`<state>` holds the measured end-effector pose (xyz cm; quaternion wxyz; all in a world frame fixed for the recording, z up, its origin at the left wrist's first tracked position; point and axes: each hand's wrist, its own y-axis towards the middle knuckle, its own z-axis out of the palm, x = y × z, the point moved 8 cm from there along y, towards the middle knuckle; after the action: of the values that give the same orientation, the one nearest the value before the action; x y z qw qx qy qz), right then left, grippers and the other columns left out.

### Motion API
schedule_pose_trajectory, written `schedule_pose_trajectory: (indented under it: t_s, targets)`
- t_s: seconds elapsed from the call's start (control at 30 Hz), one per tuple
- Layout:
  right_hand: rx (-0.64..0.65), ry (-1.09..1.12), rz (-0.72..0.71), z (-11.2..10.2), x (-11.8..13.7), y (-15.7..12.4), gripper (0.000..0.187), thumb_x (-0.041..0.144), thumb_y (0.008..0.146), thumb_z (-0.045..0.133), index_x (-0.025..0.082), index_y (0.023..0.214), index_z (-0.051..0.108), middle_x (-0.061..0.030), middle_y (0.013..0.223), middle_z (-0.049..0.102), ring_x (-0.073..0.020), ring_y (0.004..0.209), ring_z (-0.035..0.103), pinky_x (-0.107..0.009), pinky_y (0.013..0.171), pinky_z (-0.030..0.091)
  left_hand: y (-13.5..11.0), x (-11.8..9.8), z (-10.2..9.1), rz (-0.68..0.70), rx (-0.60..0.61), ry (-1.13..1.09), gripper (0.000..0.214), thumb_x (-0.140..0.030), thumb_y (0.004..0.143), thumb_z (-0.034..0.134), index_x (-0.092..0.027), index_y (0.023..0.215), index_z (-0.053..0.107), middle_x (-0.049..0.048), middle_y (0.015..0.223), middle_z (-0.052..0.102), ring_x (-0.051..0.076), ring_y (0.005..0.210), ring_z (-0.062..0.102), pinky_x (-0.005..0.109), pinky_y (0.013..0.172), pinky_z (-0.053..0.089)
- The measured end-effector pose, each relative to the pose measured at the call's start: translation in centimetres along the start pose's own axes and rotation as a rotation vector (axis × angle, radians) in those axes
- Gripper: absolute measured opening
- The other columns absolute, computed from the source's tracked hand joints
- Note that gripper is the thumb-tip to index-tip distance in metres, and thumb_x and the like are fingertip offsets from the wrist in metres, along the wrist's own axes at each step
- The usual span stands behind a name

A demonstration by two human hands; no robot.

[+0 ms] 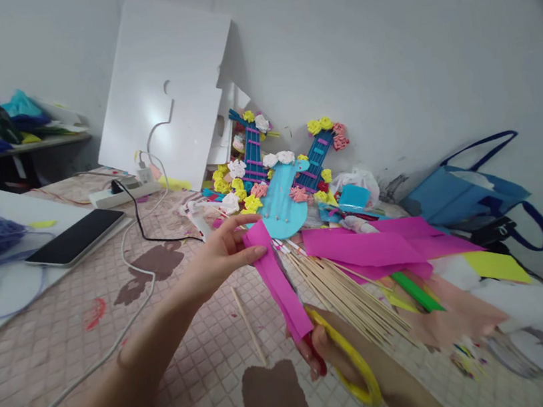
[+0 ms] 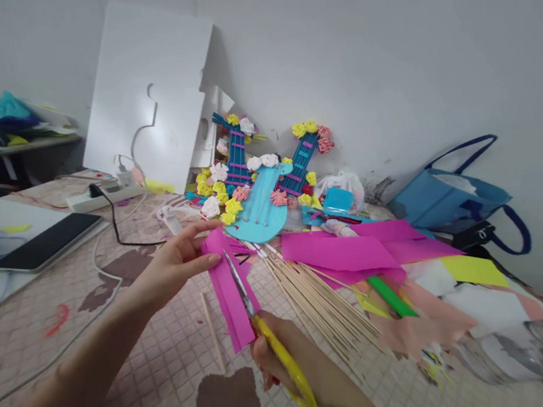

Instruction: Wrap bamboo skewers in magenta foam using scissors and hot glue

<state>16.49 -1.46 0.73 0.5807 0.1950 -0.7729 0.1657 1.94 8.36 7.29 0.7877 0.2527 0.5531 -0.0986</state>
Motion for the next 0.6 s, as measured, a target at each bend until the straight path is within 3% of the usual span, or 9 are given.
schedule_pose_trajectory:
  t_s: [0.2,0.33,0.5,0.6]
  targets:
    - [-0.025,-0.062,0.024,0.0,1.2,0.0,0.054,0.073,0.083,0.038,0.019,0.077,0.045,0.0049,0.059,0.042,-0.0066,0.048,0.043,-0.018,0.045,0.044,0.0,-0.1,0.0,-0.004,0.002,0.023,0.047,-0.019,0.079,0.071,-0.018,0.121,0.05,0.0035,0.092,0.068,0.014,0.081,0.065,0.026,0.074,0.052]
    - [-0.041,-0.016,0.032,0.1,0.2,0.0,0.052,0.07,0.086,0.037,0.019,0.087,0.048,0.0062,0.06,0.04,-0.0061,0.046,0.04,-0.019,0.044,0.044,-0.1,-0.2,-0.1,-0.003,-0.014,0.04,0.05,-0.021,0.079,0.07,-0.019,0.125,0.048,0.0051,0.097,0.068,0.014,0.084,0.064,0.026,0.076,0.051]
    - [-0.049,0.011,0.003,0.0,-0.9,0.0,0.053,0.07,0.086,0.037,0.019,0.094,0.051,0.0059,0.062,0.042,-0.0059,0.045,0.042,-0.019,0.043,0.043,-0.3,0.4,0.3,-0.059,-0.032,-0.084,0.072,-0.019,0.076,0.074,-0.021,0.136,0.035,0.0065,0.102,0.069,0.017,0.089,0.065,0.03,0.08,0.051]
    - [-0.047,-0.03,0.023,-0.1,-0.7,0.0,0.054,0.07,0.087,0.034,0.019,0.096,0.051,0.0053,0.062,0.042,-0.0068,0.048,0.043,-0.02,0.046,0.045,-0.3,1.1,0.5,-0.103,-0.063,-0.143,0.069,-0.018,0.075,0.075,-0.021,0.133,0.039,0.0051,0.097,0.07,0.016,0.084,0.066,0.03,0.077,0.051]
